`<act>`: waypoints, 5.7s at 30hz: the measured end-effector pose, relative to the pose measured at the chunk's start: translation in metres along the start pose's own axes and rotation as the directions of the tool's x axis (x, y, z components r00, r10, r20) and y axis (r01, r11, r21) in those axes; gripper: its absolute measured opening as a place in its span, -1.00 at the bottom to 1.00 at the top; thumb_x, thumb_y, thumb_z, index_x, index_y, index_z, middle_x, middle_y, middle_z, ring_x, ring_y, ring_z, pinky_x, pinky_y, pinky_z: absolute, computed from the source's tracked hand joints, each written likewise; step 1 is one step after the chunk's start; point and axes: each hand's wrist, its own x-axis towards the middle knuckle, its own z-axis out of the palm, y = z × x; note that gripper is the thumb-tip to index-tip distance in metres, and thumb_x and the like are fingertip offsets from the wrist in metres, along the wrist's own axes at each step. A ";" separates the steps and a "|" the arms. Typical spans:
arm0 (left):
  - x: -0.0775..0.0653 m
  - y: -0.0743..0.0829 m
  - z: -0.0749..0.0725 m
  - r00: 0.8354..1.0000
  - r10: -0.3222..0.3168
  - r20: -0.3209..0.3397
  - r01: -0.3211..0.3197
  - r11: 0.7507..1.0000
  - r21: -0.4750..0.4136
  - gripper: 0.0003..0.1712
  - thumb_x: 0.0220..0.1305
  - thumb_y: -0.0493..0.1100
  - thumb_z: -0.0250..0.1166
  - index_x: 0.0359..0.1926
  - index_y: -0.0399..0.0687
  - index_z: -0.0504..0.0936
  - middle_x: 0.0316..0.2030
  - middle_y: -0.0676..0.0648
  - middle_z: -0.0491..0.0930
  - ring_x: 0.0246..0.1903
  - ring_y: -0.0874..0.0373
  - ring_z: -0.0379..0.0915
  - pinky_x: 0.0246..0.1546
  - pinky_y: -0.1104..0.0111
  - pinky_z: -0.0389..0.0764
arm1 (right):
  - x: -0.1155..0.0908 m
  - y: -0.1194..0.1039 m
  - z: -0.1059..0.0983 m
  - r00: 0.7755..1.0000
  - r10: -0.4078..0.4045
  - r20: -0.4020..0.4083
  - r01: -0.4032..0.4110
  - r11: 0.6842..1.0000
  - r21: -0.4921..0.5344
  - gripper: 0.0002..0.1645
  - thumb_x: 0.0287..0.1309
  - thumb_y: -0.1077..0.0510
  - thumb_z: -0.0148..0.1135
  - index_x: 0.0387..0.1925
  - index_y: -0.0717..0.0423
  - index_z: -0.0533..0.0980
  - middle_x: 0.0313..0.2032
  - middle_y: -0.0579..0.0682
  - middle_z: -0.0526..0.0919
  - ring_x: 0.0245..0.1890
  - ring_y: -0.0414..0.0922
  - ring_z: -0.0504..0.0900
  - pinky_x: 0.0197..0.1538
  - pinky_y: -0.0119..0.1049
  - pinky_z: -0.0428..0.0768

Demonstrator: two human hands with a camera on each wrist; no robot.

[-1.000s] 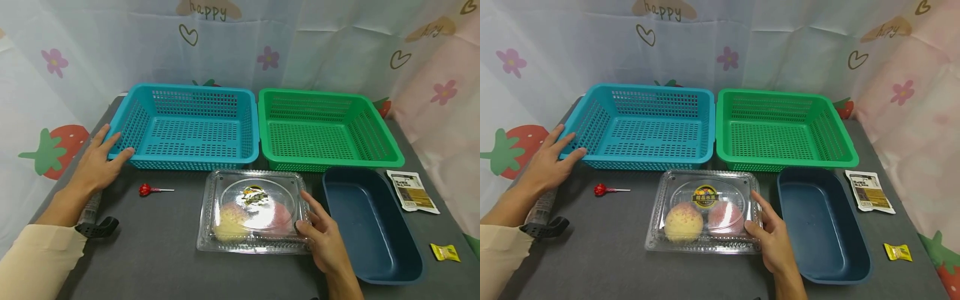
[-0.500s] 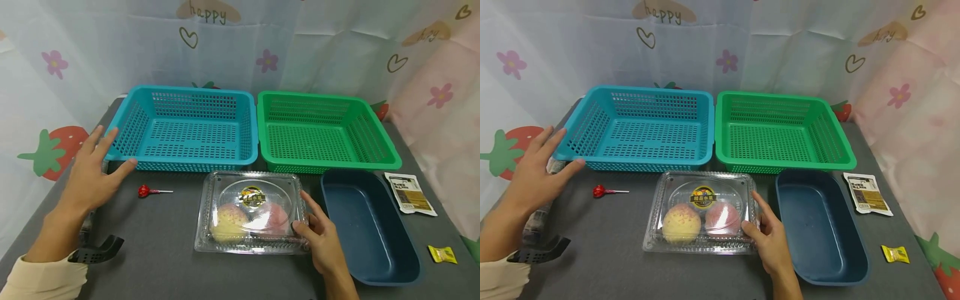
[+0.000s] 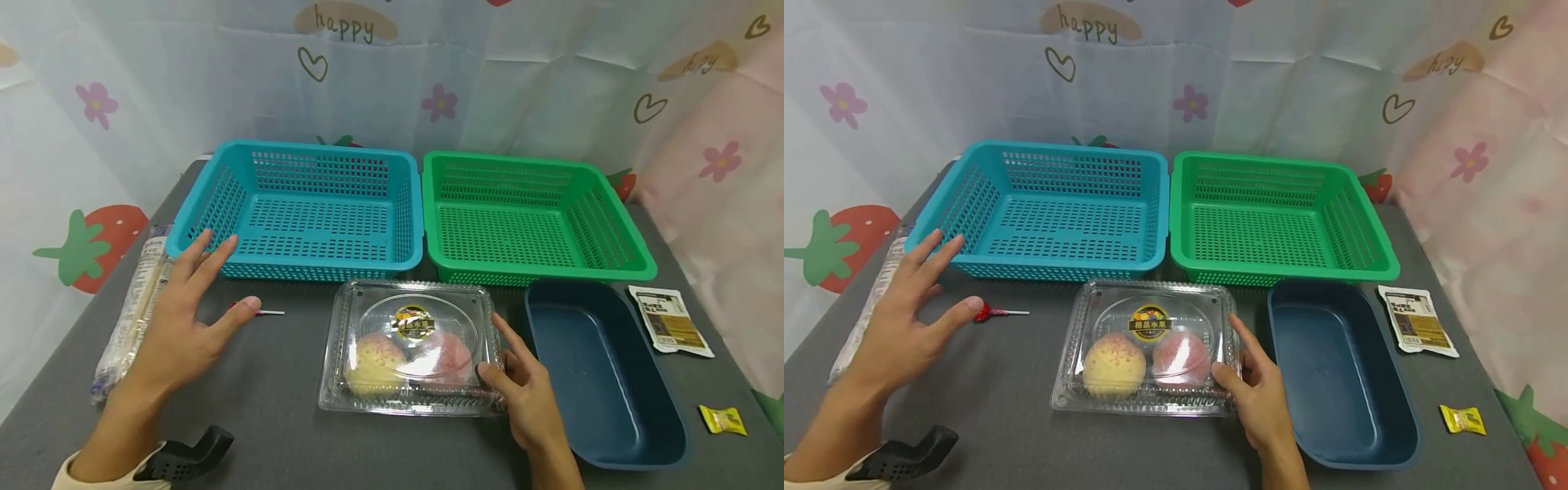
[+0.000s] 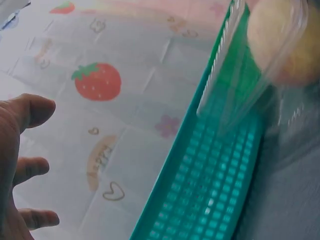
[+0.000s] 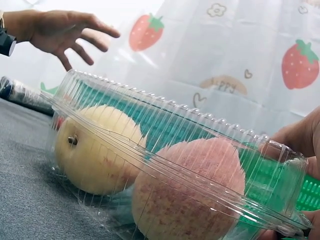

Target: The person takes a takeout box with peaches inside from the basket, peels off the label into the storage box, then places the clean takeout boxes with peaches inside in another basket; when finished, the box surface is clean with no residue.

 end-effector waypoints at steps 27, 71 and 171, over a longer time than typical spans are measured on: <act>-0.016 0.017 0.058 0.956 -0.082 0.283 0.119 0.986 -0.118 -0.13 0.25 0.01 0.34 0.49 0.35 0.11 0.50 -0.01 -0.37 0.41 -0.19 -0.17 0.06 -0.38 0.15 | -0.002 -0.001 -0.001 0.999 0.036 -0.008 -0.036 0.999 -0.008 -0.19 0.25 0.40 0.15 0.47 0.03 0.13 -0.28 0.32 0.48 -0.37 -0.07 0.51 -0.40 -0.26 0.57; -0.010 0.005 0.102 0.858 -0.088 0.507 0.221 0.952 -0.210 0.00 -0.03 0.10 0.49 0.44 0.29 0.22 -0.08 -0.12 0.26 -0.13 -0.03 0.27 -0.14 0.06 0.38 | -0.002 -0.054 0.012 0.979 0.157 -0.134 -0.200 0.568 -0.798 -0.22 0.22 -0.03 0.23 0.45 -0.25 0.20 -0.37 -0.02 0.43 -0.42 -0.09 0.40 -0.46 -0.20 0.32; 0.000 0.007 0.099 0.818 -0.142 0.557 0.317 0.920 -0.231 0.03 -0.10 -0.01 0.54 0.42 0.29 0.27 -0.11 -0.20 0.27 -0.28 -0.05 0.21 -0.40 0.21 0.36 | 0.081 -0.138 -0.036 0.899 0.085 0.430 0.154 0.857 -0.491 -0.92 0.25 0.29 0.24 -0.30 0.23 0.64 -0.34 0.05 0.64 -0.35 -0.03 0.64 -0.23 -0.19 0.62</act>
